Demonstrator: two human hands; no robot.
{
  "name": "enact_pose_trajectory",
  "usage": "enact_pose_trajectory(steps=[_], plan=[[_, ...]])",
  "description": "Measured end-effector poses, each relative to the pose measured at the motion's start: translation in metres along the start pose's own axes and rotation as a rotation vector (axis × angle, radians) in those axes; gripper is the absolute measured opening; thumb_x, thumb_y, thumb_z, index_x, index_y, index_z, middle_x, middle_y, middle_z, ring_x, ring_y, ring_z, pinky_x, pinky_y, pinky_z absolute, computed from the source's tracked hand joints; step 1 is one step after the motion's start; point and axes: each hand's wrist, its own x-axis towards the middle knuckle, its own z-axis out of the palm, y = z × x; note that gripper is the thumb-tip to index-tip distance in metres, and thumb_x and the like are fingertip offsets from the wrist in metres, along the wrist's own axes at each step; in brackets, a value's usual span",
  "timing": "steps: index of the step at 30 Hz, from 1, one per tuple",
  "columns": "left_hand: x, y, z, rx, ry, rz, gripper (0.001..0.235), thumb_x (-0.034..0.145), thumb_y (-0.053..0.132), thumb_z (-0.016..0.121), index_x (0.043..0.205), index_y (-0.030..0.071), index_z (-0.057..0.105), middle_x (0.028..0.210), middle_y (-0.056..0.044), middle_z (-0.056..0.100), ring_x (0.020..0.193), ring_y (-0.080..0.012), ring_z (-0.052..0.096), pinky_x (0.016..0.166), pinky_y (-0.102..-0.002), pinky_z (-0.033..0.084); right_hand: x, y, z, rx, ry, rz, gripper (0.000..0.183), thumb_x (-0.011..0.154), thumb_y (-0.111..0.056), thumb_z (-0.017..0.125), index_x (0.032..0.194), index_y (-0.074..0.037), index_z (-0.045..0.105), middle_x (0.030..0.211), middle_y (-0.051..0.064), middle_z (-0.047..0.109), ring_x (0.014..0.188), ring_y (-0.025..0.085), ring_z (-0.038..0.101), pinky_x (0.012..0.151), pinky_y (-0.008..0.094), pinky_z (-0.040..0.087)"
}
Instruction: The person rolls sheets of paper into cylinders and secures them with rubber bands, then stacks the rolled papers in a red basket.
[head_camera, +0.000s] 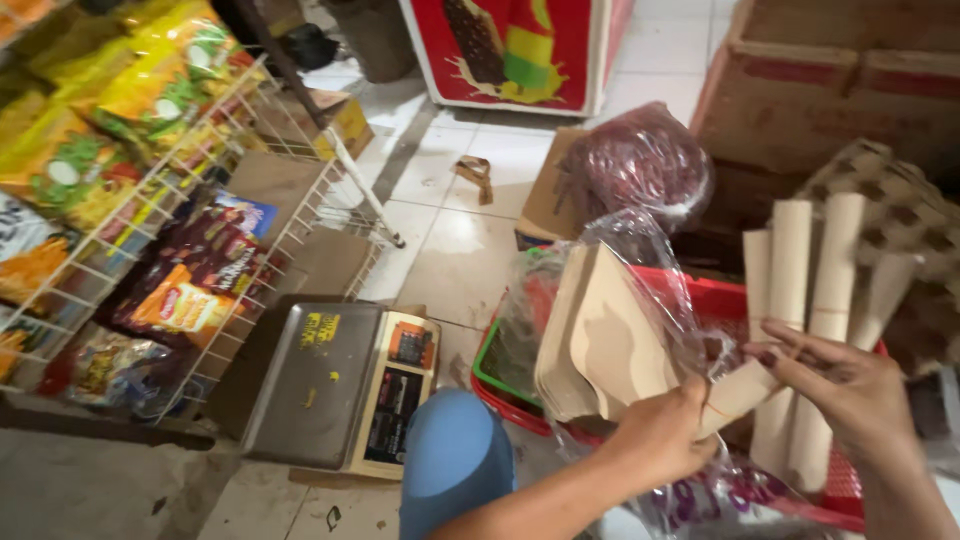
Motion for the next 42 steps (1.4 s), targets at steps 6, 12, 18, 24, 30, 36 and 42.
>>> enact_pose_trajectory(steps=[6, 12, 18, 24, 30, 36, 42], plan=[[0.005, 0.005, -0.002, -0.003, -0.092, -0.060, 0.053, 0.085, 0.025, 0.072, 0.125, 0.000, 0.048, 0.094, -0.025, 0.070, 0.090, -0.0434, 0.069, 0.078, -0.051, 0.055, -0.009, -0.007, 0.000, -0.327, 0.019, -0.005, 0.041, 0.086, -0.015, 0.077, 0.127, -0.006, 0.076, 0.087, 0.010, 0.075, 0.078, 0.010, 0.067, 0.074, 0.024, 0.055], [0.004, 0.003, 0.001, -0.050, -0.108, -0.068, 0.058, 0.085, 0.027, 0.071, 0.131, 0.002, 0.046, 0.101, -0.023, 0.071, 0.095, -0.0420, 0.069, 0.081, -0.050, 0.054, -0.014, -0.016, 0.012, -0.327, 0.021, -0.042, 0.023, 0.086, -0.012, 0.075, 0.105, -0.001, 0.081, 0.095, 0.002, 0.081, 0.089, 0.008, 0.071, 0.082, 0.023, 0.055], [0.002, -0.003, 0.011, -0.076, -0.099, -0.094, 0.057, 0.083, 0.027, 0.073, 0.128, 0.003, 0.048, 0.102, -0.023, 0.071, 0.097, -0.0423, 0.069, 0.082, -0.051, 0.053, -0.009, 0.003, 0.021, 0.097, -0.020, -0.051, 0.015, 0.086, -0.001, 0.072, 0.100, 0.002, 0.068, 0.096, 0.007, 0.070, 0.088, 0.012, 0.067, 0.082, 0.028, 0.055], [0.002, -0.005, -0.002, -0.314, 0.001, -0.115, 0.073, 0.071, 0.027, 0.076, 0.134, 0.005, 0.048, 0.105, -0.019, 0.071, 0.097, -0.0363, 0.071, 0.082, -0.044, 0.055, -0.028, 0.010, 0.066, 0.852, -0.041, 0.018, 0.025, 0.091, -0.003, 0.063, 0.115, -0.006, 0.056, 0.099, 0.010, 0.062, 0.085, 0.020, 0.066, 0.078, 0.035, 0.057], [-0.007, -0.015, 0.002, -0.304, -0.191, -0.079, 0.055, 0.077, 0.032, 0.079, 0.120, 0.002, 0.062, 0.099, -0.016, 0.073, 0.092, -0.0303, 0.072, 0.080, -0.041, 0.055, -0.015, 0.010, 0.012, 0.888, 0.166, -0.070, 0.028, 0.090, -0.005, 0.059, 0.117, -0.008, 0.053, 0.106, 0.006, 0.060, 0.083, 0.014, 0.059, 0.080, 0.036, 0.057], [-0.005, -0.030, 0.017, -0.743, -0.288, -0.188, 0.045, 0.083, 0.016, 0.075, 0.122, -0.001, 0.060, 0.089, -0.006, 0.067, 0.069, -0.0157, 0.064, 0.061, -0.030, 0.053, -0.024, 0.013, 0.056, 0.701, 0.239, 0.255, 0.025, 0.084, -0.002, 0.053, 0.108, -0.010, 0.052, 0.094, 0.006, 0.063, 0.076, 0.020, 0.059, 0.078, 0.044, 0.056], [-0.001, -0.031, 0.006, -0.952, -0.227, -0.175, 0.053, 0.083, 0.006, 0.072, 0.133, 0.000, 0.056, 0.092, -0.003, 0.068, 0.069, -0.0090, 0.064, 0.060, -0.027, 0.054, -0.032, -0.008, 0.078, 0.428, -0.144, 0.134, 0.025, 0.085, -0.006, 0.060, 0.109, 0.001, 0.060, 0.105, 0.014, 0.072, 0.106, 0.029, 0.068, 0.104, 0.052, 0.047]])
